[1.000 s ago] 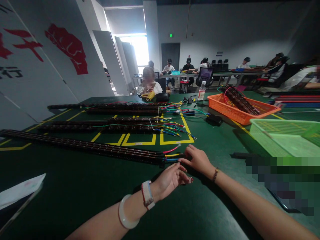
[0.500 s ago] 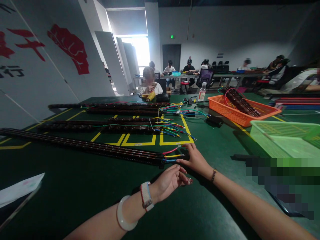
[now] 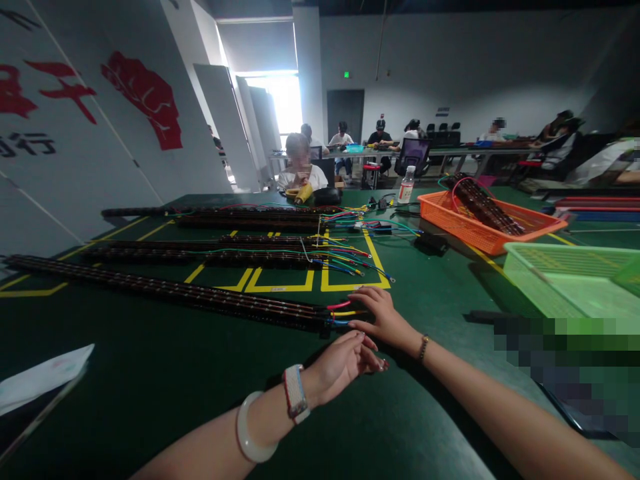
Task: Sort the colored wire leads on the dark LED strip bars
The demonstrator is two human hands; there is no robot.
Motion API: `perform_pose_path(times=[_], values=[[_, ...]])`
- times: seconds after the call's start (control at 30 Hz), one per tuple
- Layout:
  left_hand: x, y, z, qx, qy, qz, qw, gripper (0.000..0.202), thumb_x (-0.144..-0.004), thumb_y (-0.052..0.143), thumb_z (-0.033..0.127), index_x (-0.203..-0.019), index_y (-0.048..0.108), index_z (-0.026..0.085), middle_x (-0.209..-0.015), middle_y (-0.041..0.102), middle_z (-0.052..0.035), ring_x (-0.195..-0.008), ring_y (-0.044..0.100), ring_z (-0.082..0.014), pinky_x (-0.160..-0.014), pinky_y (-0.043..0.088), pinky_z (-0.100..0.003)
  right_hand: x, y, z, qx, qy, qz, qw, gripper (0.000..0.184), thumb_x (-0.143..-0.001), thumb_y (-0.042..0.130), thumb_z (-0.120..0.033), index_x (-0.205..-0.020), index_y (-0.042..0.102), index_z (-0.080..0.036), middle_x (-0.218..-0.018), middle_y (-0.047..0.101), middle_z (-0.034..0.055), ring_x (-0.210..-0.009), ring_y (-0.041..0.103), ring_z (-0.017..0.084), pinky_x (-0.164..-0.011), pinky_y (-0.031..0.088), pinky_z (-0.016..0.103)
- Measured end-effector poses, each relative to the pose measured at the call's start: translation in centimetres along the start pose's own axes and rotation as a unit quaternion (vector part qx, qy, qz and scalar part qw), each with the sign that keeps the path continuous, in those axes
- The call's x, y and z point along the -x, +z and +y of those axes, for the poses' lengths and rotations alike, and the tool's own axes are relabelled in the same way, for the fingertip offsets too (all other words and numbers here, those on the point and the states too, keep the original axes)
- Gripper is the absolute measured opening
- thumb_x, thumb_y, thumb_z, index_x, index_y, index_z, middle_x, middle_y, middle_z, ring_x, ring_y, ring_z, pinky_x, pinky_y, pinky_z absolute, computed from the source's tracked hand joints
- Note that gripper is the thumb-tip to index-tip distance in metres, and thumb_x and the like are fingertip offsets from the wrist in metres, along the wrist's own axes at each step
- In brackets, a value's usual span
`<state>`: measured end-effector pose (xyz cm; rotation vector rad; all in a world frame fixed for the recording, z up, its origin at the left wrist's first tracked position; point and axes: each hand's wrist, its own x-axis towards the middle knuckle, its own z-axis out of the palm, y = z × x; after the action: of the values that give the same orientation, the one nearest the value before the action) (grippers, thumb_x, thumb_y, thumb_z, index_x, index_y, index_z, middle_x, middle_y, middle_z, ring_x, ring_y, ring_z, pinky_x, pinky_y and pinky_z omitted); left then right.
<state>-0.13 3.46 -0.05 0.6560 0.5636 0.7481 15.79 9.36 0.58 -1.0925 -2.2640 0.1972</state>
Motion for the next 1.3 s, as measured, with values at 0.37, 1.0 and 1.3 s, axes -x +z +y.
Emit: perform_pose_path(times=[0.37,1.0,1.3], values=[[0.2,0.8,0.5,0.006,-0.02,0.007,1.0,0.018,-0.088,0.045,0.024,-0.096,0.051,0.009,-0.086,0.067,-0.015,-0.09,0.065,-0.0241,-0.095,0.038,-0.045,-1.2,0.6,-0.3,0.015,0.009,-0.058,0.998,0.035,-0.074,0.066,-0.05,-0.088,0.064,-0.017,-0.082,0.059,0.0054,-0.082,0.05,0.019,-0.077,0.037,0.034],[-0.5,0.3,0.6,0.128,0.014,0.046,0.991,0.027,-0.09,0.044,0.036,-0.103,0.054,0.015,-0.116,0.057,-0.0135,-0.108,0.055,-0.0242,-0.099,0.036,-0.047,-0.1,0.4,-1.6,0.225,-0.268,-0.004,0.937,0.019,-0.089,0.049,-0.018,-0.073,0.06,-0.015,-0.072,0.054,0.0042,-0.068,0.04,0.016,-0.066,0.033,0.032],[-0.4,0.5,0.7,0.133,0.01,0.067,0.989,0.025,-0.086,0.05,0.041,-0.088,0.056,0.016,-0.096,0.064,-0.0068,-0.095,0.059,-0.0181,-0.096,0.039,-0.042,0.7,-0.3,-1.9,0.241,-0.283,-0.054,0.927,0.021,-0.089,0.044,-0.012,-0.084,0.065,-0.014,-0.079,0.056,0.0067,-0.068,0.044,0.017,-0.068,0.037,0.033]])
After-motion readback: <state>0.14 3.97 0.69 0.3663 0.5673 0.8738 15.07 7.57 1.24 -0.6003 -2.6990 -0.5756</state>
